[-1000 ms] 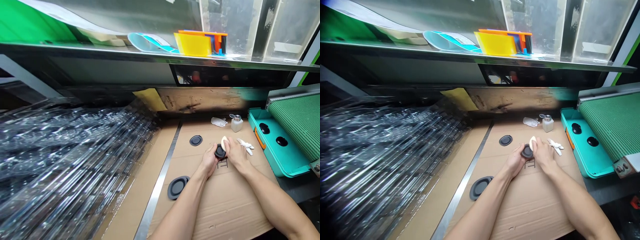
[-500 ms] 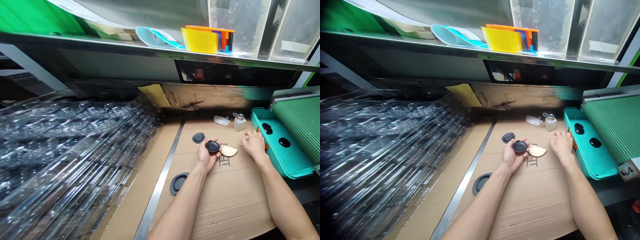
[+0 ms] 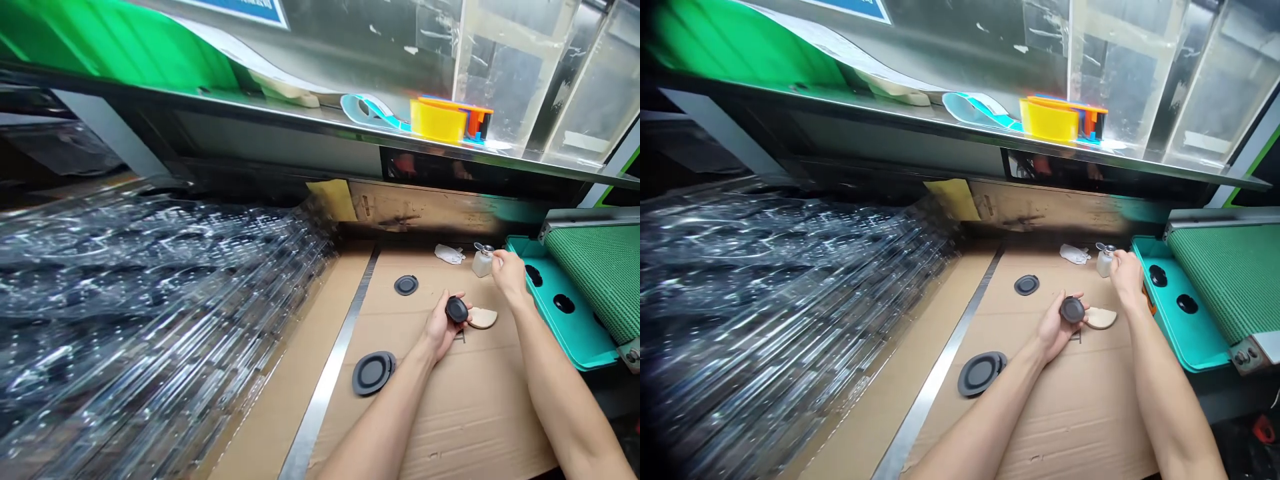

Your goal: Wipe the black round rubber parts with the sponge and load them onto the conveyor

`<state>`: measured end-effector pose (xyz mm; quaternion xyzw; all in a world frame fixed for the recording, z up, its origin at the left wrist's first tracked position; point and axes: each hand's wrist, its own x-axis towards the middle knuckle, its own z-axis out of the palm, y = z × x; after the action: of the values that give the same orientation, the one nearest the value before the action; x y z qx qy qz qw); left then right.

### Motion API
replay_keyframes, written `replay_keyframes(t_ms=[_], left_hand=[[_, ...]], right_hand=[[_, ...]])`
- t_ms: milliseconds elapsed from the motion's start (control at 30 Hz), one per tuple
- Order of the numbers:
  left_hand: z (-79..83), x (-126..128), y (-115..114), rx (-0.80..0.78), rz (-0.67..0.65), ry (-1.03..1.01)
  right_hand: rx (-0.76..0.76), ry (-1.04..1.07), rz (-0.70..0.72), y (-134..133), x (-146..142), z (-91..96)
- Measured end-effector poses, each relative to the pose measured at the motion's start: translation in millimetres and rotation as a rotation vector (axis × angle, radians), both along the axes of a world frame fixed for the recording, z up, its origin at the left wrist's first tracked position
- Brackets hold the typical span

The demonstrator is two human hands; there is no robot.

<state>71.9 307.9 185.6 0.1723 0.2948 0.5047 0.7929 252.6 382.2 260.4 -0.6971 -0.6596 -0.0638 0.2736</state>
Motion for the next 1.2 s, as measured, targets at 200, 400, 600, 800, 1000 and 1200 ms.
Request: replay_keyframes(t_ms=[200,400,600,800,1000,1200], left_hand=[[2.2,-3,2,0.014,-0.008,-0.038],[3.6,-10,7,0.044,-0.002,-0.089],[8.6,-16,7,0.017,0.003,-0.160],[6.3,-15,11,0.003,0.026,-0.032],[1.8,-9,11,0.026,0.020,0.060],[-1.7,-4,7,0.047,0.002,0.255]], right_hand=[[-0.213,-0.239,0.040,46,6,43.1],[-0.341,-0.257,0.104,58,15,54.4],[-0.055,0.146,0.218,30,9,44.5],[-0.171,0.664,0.532,-28,-29,-15.6],[-0.056,0.340,0.634,-56,-52,-43.5],[-0.034,0.160,0.702,-58,-51,-54.1]])
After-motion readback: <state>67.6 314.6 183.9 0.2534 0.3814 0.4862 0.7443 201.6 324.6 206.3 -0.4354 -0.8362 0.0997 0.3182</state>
